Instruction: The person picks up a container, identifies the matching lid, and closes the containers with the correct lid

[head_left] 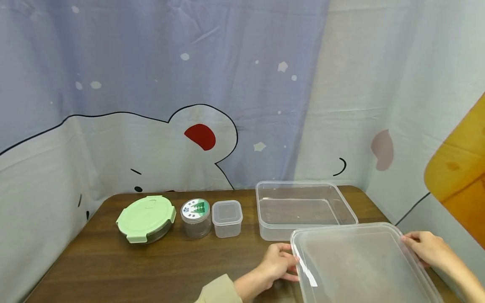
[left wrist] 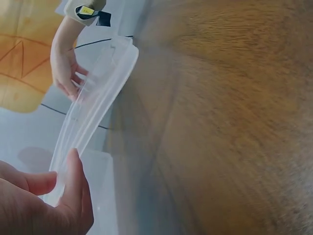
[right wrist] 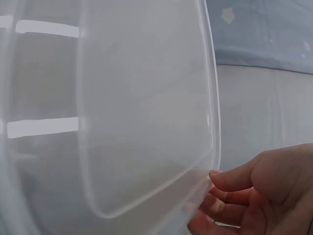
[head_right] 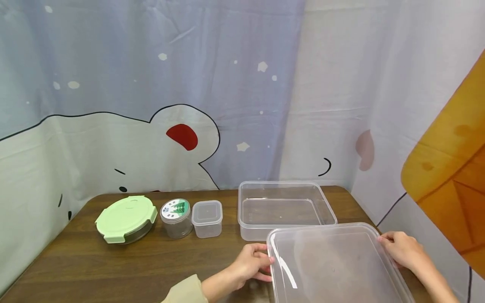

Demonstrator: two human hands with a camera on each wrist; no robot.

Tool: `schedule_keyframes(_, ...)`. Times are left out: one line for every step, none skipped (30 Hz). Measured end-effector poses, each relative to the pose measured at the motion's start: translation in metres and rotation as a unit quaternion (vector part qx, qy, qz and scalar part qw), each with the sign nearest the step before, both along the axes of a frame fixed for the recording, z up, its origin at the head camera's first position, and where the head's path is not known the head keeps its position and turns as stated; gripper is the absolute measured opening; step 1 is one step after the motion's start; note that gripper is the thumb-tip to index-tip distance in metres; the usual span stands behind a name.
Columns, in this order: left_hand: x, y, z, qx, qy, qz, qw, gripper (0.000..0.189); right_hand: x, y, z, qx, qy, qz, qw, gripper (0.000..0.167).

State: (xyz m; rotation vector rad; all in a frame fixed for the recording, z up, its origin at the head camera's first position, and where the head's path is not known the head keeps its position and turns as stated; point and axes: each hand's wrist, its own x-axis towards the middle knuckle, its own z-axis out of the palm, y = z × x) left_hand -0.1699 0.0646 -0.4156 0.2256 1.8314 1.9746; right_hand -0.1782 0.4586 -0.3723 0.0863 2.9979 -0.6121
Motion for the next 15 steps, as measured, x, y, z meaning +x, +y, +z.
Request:
schedule_keyframes(0.000,0.000,0.002,0.001,0.002,0.000,1.0000,0.044,0.000,0.000,0.001,-0.002,0.007,-0.004,1.0000,0.037)
schedule_keyframes(-0.001,0.000,0.003,0.003,0.005,0.001,1.0000,0.044,-0.001,0.000,0.003,-0.001,0.017,-0.006,0.9998,0.038)
schedule_keyframes(-0.002,-0.001,0.005,0.003,0.007,0.002,1.0000,0.044,-0.001,0.000,0.004,-0.003,0.026,-0.011,0.9996,0.040)
schedule_keyframes(-0.003,-0.001,0.006,0.005,0.009,0.005,0.9999,0.044,-0.001,-0.001,0.005,-0.004,0.036,-0.015,0.9993,0.043)
schedule_keyframes(-0.003,-0.001,0.007,0.007,0.011,0.008,0.9999,0.043,-0.001,-0.002,0.006,-0.004,0.047,-0.018,0.9987,0.044)
schedule_keyframes(-0.004,-0.001,0.008,0.008,0.012,0.011,0.9998,0.043,-0.002,-0.003,0.008,-0.006,0.057,-0.023,0.9981,0.047)
schedule_keyframes(-0.005,-0.001,0.009,0.009,0.014,0.015,0.9998,0.043,-0.002,-0.004,0.010,-0.007,0.065,-0.026,0.9975,0.048)
schedule_keyframes(-0.005,-0.002,0.010,0.010,0.014,0.017,0.9997,0.043,-0.003,-0.005,0.011,-0.005,0.070,-0.027,0.9972,0.049)
schedule_keyframes(-0.006,-0.002,0.012,0.011,0.015,0.022,0.9996,0.043,-0.004,-0.006,0.013,-0.007,0.071,-0.027,0.9971,0.050)
schedule_keyframes(-0.007,-0.003,0.013,0.010,0.016,0.025,0.9995,0.044,-0.005,-0.007,0.015,-0.012,0.074,-0.026,0.9968,0.049)
schedule_keyframes(-0.008,-0.004,0.015,0.009,0.016,0.031,0.9994,0.044,-0.006,-0.008,0.016,-0.019,0.073,-0.023,0.9968,0.049)
schedule_keyframes(-0.009,-0.005,0.018,0.008,0.016,0.036,0.9992,0.045,-0.008,-0.009,0.018,-0.027,0.072,-0.021,0.9968,0.049)
schedule_keyframes(-0.011,-0.006,0.020,0.008,0.019,0.045,0.9988,0.046,-0.009,-0.011,0.020,-0.034,0.071,-0.018,0.9967,0.048)
schedule_keyframes(-0.013,-0.007,0.022,0.009,0.020,0.055,0.9982,0.046,-0.010,-0.012,0.021,-0.045,0.068,-0.015,0.9966,0.048)
schedule_keyframes(-0.015,-0.008,0.024,0.008,0.023,0.067,0.9975,0.046,-0.012,-0.014,0.023,-0.054,0.067,-0.013,0.9962,0.047)
